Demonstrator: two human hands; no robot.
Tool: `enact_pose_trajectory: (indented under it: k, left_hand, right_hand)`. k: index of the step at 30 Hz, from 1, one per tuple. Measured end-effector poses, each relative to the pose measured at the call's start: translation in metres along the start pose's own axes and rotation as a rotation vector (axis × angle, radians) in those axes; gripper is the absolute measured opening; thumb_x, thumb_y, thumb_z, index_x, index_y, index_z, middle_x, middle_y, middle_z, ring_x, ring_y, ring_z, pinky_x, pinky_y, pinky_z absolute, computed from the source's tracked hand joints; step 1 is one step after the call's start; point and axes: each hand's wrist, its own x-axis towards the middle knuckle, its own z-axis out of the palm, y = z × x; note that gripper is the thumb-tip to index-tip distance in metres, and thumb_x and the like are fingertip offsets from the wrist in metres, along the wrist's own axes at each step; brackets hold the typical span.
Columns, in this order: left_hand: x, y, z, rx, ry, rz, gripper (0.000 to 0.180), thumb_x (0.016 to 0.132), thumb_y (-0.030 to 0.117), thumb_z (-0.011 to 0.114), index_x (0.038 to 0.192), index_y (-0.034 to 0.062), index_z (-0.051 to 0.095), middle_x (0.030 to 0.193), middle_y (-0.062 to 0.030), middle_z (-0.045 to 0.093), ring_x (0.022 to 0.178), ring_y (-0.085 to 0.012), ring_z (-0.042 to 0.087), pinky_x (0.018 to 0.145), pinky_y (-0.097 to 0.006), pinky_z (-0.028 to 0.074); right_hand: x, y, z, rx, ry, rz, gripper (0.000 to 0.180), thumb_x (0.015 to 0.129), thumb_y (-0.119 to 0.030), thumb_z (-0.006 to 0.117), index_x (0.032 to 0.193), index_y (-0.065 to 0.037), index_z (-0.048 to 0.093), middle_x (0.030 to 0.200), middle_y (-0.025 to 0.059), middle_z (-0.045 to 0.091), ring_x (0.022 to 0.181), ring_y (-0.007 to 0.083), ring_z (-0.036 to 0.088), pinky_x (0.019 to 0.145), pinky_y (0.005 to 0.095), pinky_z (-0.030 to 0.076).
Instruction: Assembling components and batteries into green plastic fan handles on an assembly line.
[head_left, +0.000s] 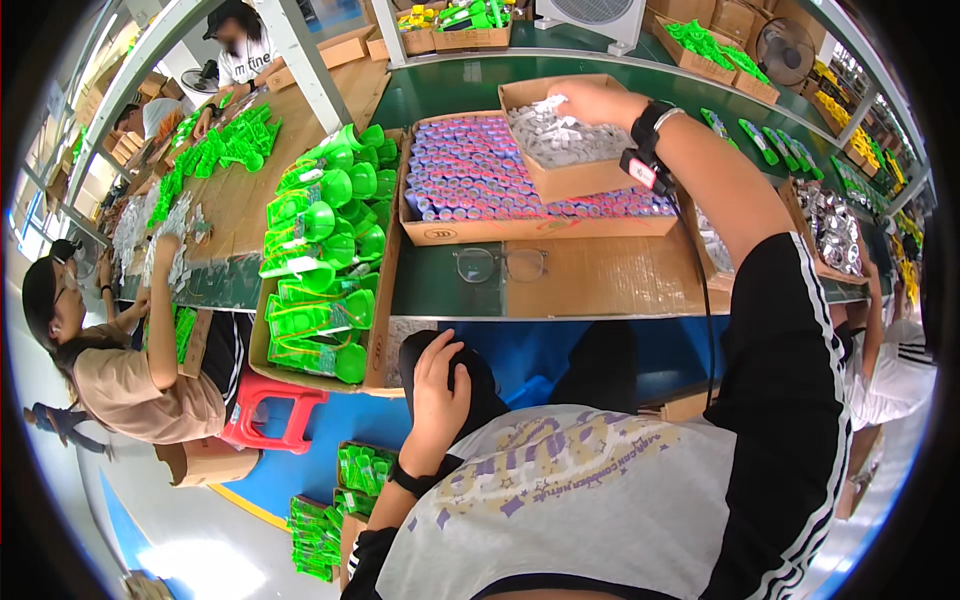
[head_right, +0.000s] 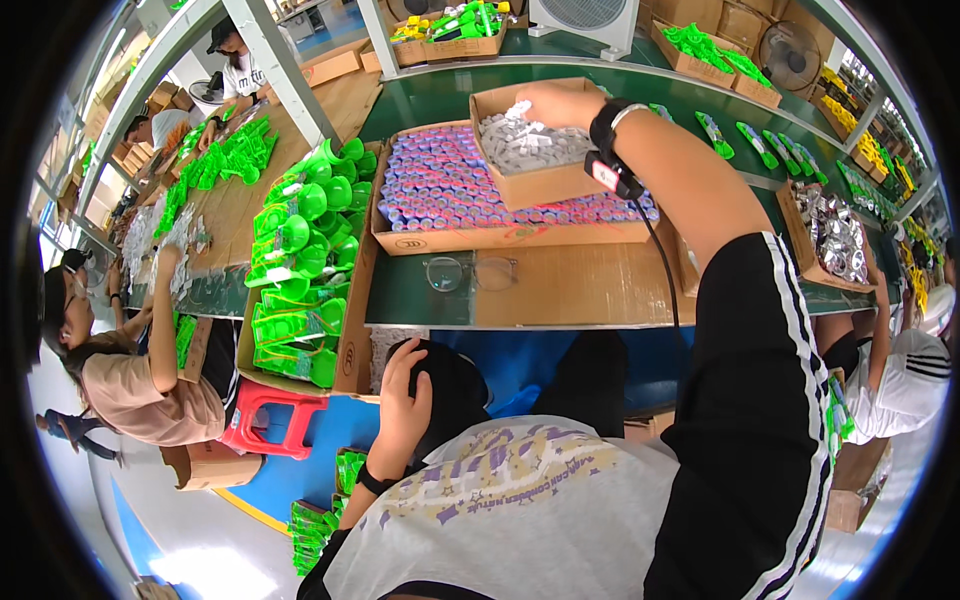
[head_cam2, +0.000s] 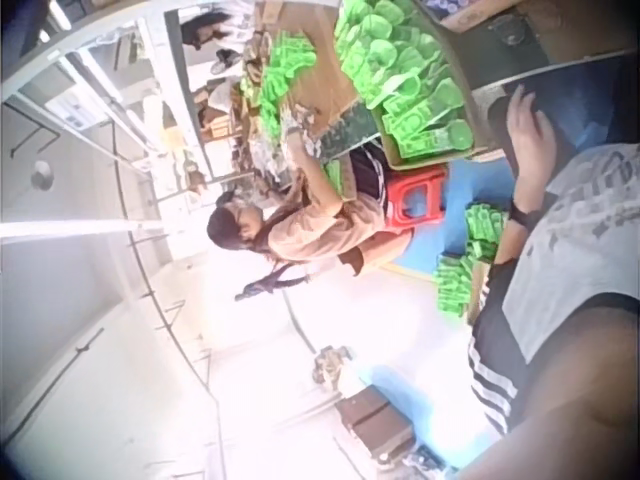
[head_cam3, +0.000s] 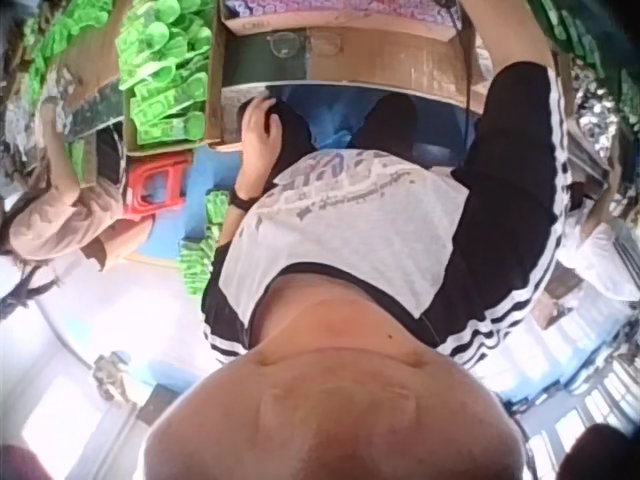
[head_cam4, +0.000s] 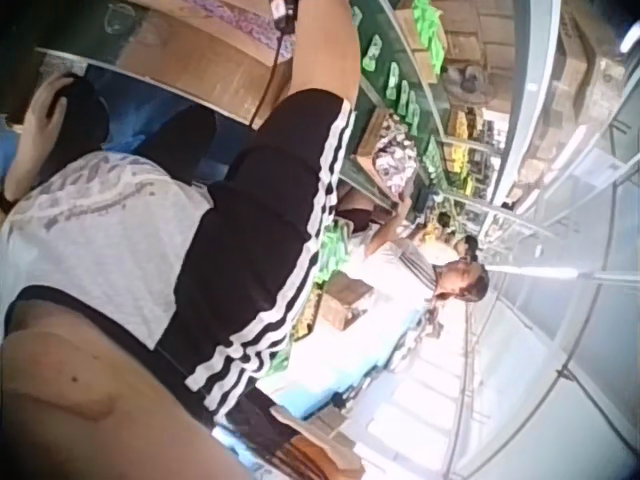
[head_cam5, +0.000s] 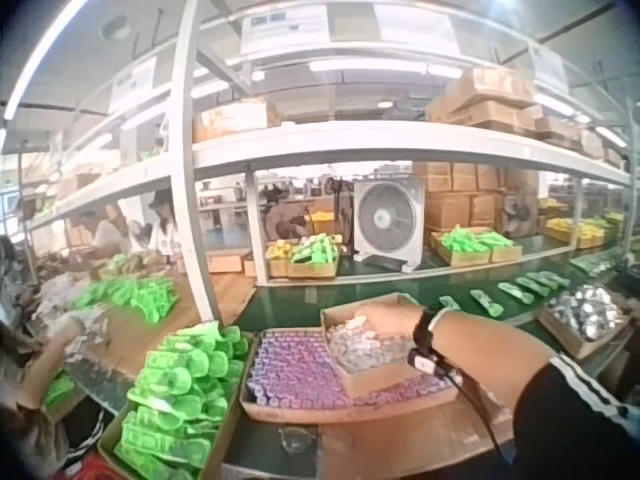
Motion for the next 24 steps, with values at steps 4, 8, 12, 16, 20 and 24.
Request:
enact_pose_trajectory:
  k: [4, 8, 12, 16, 20, 24]
  left_hand:
    - [-0.035, 0.012, 0.008, -0.022, -0.01, -0.025, 0.025, 0.072, -0.002, 0.052, 0.097, -0.0004, 0.053, 0.111, -0.017, 0.051, 0.101, -0.0331, 0.048, 0.088, -0.038, 0.038]
    - [-0.054, 0.019, 0.015, -0.03, -0.034, -0.011, 0.025, 0.072, -0.002, 0.051, 0.097, -0.0005, 0.053, 0.111, -0.0167, 0.051, 0.101, -0.0326, 0.049, 0.087, -0.037, 0.038]
    - [-0.055, 0.018, 0.024, -0.077, -0.057, 0.008, 0.024, 0.072, -0.002, 0.051, 0.096, -0.0008, 0.053, 0.11, -0.0164, 0.051, 0.1, -0.0329, 0.05, 0.086, -0.037, 0.039]
    - [-0.06, 0.003, 0.054, -0.251, -0.231, -0.064, 0.023, 0.074, -0.001, 0.05, 0.096, -0.0007, 0.053, 0.109, -0.0164, 0.051, 0.1, -0.0324, 0.05, 0.086, -0.035, 0.039]
    - [-0.045, -0.026, 0.085, -0.344, -0.439, -0.182, 0.021, 0.078, 0.006, 0.048, 0.098, 0.0013, 0.053, 0.108, -0.0152, 0.052, 0.101, -0.03, 0.05, 0.087, -0.033, 0.039]
    - [-0.009, -0.056, 0.103, -0.368, -0.511, -0.291, 0.021, 0.079, 0.006, 0.048, 0.099, 0.0011, 0.053, 0.105, -0.0147, 0.054, 0.1, -0.0283, 0.052, 0.086, -0.033, 0.039]
  right_hand:
    - [-0.03, -0.007, -0.022, -0.039, -0.022, 0.039, 0.028, 0.081, -0.017, 0.055, 0.103, 0.0, 0.052, 0.091, 0.0112, 0.059, 0.084, 0.0213, 0.055, 0.072, 0.0311, 0.044]
    - [-0.086, -0.067, -0.028, 0.382, 0.034, 0.218, 0.028, 0.083, -0.02, 0.053, 0.107, -0.005, 0.05, 0.08, 0.0014, 0.055, 0.064, 0.0065, 0.047, 0.053, 0.0229, 0.04]
    - [-0.148, -0.106, 0.005, 0.755, -0.251, 0.208, 0.017, 0.084, -0.013, 0.049, 0.1, -0.005, 0.05, 0.078, -0.0012, 0.054, 0.065, 0.0054, 0.05, 0.052, 0.0206, 0.04]
    - [-0.186, -0.095, 0.09, 0.246, 0.005, 0.07, 0.02, 0.081, -0.013, 0.052, 0.095, 0.001, 0.05, 0.083, 0.0137, 0.056, 0.076, 0.0228, 0.056, 0.066, 0.0331, 0.043]
    - [-0.179, -0.079, 0.133, 0.164, 0.288, 0.211, 0.019, 0.078, -0.012, 0.054, 0.091, 0.002, 0.052, 0.09, 0.0211, 0.055, 0.085, 0.0321, 0.054, 0.071, 0.0374, 0.042]
    - [-0.16, -0.072, 0.138, 0.402, 0.337, 0.461, 0.024, 0.078, -0.015, 0.055, 0.095, 0.002, 0.052, 0.09, 0.0199, 0.057, 0.082, 0.0304, 0.056, 0.069, 0.0346, 0.044]
